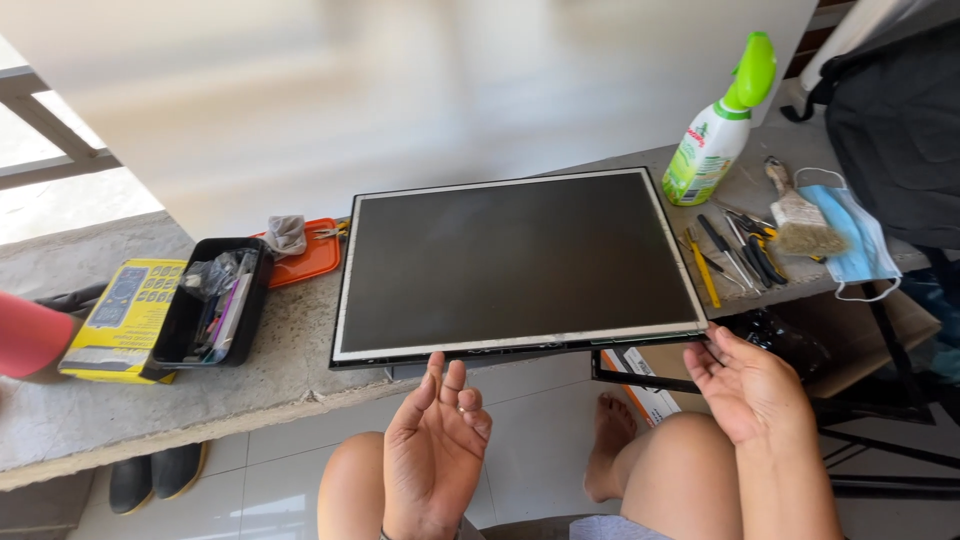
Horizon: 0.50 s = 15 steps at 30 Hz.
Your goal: The person cleans a flat-screen monitor using a brush and a yellow toothbrush to remove dust from the surface and edges. They then remove a small green circuit board from the monitor's frame, clean it with a white cloth, and wipe the monitor screen.
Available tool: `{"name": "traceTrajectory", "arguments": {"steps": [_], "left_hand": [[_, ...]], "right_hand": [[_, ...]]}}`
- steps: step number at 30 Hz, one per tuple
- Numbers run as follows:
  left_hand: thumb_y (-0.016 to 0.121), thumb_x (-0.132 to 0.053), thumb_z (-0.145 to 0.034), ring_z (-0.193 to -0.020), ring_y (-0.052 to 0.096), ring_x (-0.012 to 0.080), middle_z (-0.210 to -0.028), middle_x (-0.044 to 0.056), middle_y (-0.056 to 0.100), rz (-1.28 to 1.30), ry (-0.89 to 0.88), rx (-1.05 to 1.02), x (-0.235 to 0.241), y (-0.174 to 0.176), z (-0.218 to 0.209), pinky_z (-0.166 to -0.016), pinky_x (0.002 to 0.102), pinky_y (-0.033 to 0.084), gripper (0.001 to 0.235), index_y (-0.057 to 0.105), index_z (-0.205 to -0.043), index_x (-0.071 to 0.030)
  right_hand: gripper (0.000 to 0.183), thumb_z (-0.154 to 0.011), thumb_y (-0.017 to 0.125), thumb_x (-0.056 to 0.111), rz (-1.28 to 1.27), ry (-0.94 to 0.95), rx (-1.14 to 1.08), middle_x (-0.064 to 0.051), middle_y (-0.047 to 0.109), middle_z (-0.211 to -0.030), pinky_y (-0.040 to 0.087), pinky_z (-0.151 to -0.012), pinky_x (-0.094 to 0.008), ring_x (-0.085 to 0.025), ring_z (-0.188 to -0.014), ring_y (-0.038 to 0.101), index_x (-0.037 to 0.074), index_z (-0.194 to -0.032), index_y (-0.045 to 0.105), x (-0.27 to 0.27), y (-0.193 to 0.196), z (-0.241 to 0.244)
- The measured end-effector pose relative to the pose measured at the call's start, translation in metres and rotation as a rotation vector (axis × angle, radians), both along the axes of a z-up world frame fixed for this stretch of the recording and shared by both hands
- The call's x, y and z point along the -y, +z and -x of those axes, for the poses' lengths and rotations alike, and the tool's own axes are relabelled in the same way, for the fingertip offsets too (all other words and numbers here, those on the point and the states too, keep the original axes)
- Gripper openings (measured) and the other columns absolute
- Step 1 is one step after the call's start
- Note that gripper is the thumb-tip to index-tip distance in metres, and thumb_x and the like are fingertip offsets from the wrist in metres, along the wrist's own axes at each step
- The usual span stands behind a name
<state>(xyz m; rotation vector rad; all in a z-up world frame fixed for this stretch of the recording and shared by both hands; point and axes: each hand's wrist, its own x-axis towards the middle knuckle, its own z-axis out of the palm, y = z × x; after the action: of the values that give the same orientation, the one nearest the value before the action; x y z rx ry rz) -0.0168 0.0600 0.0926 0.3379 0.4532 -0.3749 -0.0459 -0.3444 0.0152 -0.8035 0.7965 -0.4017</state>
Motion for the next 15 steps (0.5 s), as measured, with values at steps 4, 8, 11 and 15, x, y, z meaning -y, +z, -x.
{"name": "traceTrajectory", "arguments": {"steps": [4,8,11,15], "left_hand": [[0.068,-0.023,-0.106,-0.087,0.064,0.0192,-0.120,0.004,0.076,-0.128,-0.021,0.027,-0.001,-0.002,-0.001,-0.073,0.031,0.051,0.051,0.067,-0.156,-0.018],[0.068,-0.024,-0.106,-0.088,0.066,0.0187,-0.119,0.002,0.077,-0.123,-0.025,0.037,-0.003,-0.007,-0.002,-0.075,0.031,0.052,0.051,0.068,-0.156,-0.017],[0.066,-0.025,-0.109,-0.088,0.068,0.0161,-0.113,0.001,0.078,-0.045,-0.062,0.048,0.000,-0.010,-0.004,-0.074,0.030,0.051,0.048,0.070,-0.154,-0.006],[0.066,-0.023,-0.106,-0.091,0.069,0.0191,-0.119,0.004,0.079,-0.113,-0.072,0.059,0.004,-0.016,-0.005,-0.076,0.032,0.053,0.051,0.069,-0.156,-0.011]], "right_hand": [[0.022,-0.110,0.062,0.005,-0.105,-0.009,0.000,-0.011,0.067,-0.130,0.063,-0.115,-0.040,-0.025,-0.119,0.064,0.007,-0.130,0.071,-0.002,0.005,-0.001],[0.020,-0.108,0.061,-0.001,-0.107,-0.028,0.055,-0.003,0.073,-0.130,0.062,-0.114,-0.043,-0.027,-0.120,0.067,0.010,-0.121,0.071,-0.004,0.005,0.002],[0.024,-0.108,0.059,-0.003,-0.124,-0.050,0.048,-0.003,0.072,-0.133,0.061,-0.117,-0.044,-0.025,-0.122,0.065,0.009,-0.125,0.070,-0.009,0.016,0.001],[0.027,-0.107,0.058,-0.005,-0.127,-0.054,0.063,-0.003,0.071,-0.131,0.059,-0.119,-0.042,-0.023,-0.122,0.064,0.008,-0.128,0.070,-0.009,0.014,0.001]]}}
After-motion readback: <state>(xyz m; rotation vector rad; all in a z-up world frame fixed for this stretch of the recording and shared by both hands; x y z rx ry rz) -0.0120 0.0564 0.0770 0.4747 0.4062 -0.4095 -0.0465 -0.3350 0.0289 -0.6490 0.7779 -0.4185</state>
